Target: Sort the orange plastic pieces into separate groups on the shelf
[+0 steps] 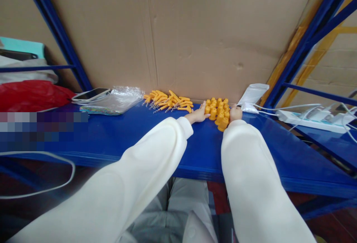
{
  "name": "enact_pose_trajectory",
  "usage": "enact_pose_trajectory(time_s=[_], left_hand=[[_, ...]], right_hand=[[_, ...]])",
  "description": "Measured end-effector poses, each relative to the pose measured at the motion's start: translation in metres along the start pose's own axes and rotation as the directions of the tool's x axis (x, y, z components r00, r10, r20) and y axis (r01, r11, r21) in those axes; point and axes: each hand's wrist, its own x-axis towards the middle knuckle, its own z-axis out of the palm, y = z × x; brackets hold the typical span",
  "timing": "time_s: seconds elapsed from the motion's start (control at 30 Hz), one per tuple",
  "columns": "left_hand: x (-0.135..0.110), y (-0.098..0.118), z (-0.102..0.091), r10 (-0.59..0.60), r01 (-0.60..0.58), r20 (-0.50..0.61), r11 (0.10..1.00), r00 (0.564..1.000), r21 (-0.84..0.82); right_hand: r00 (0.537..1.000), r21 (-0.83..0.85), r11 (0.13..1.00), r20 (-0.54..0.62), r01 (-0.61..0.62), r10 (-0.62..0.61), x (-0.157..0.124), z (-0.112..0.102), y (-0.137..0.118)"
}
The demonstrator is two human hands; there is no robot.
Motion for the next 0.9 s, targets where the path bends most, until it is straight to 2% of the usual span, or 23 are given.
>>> enact_pose_trajectory(time_s=[0.13, 0.3, 0.5, 0.63, 0.8, 0.9], left_hand=[[0.002, -0.001, 0.001, 0.013, -0.013, -0.014, 0.999, 1.000, 0.041], [0.005, -0.003, 0.002, -0.021, 0.020, 0.014, 0.998, 1.000, 0.061], [0.005, -0.001, -0.001, 0.024, -0.024, 0.005, 0.996, 1.000, 0.084], [0.004, -0.006, -0.009, 0.050, -0.054, 0.028, 0.978, 0.998, 0.200], [-0.002, -0.032, -0.035, -0.047, 0.077, -0.086, 0.919, 0.995, 0.388], [-0.009, -0.051, -0.052, -0.065, 0.086, -0.064, 0.893, 0.996, 0.441]], right_hand=[[0.979, 0.250, 0.947, 0.046, -0.203, 0.198, -0.007, -0.003, -0.005], [0.981, 0.410, 0.891, 0.067, -0.195, 0.183, -0.010, -0.006, -0.010], [0.983, 0.423, 0.888, 0.065, -0.183, 0.172, -0.011, -0.009, -0.010], [0.966, 0.430, 0.866, 0.076, -0.254, 0.245, -0.012, -0.013, -0.012], [0.948, 0.407, 0.862, 0.037, -0.303, 0.316, -0.010, -0.018, -0.013], [0.941, 0.387, 0.865, 0.028, -0.321, 0.337, -0.008, -0.017, -0.010]])
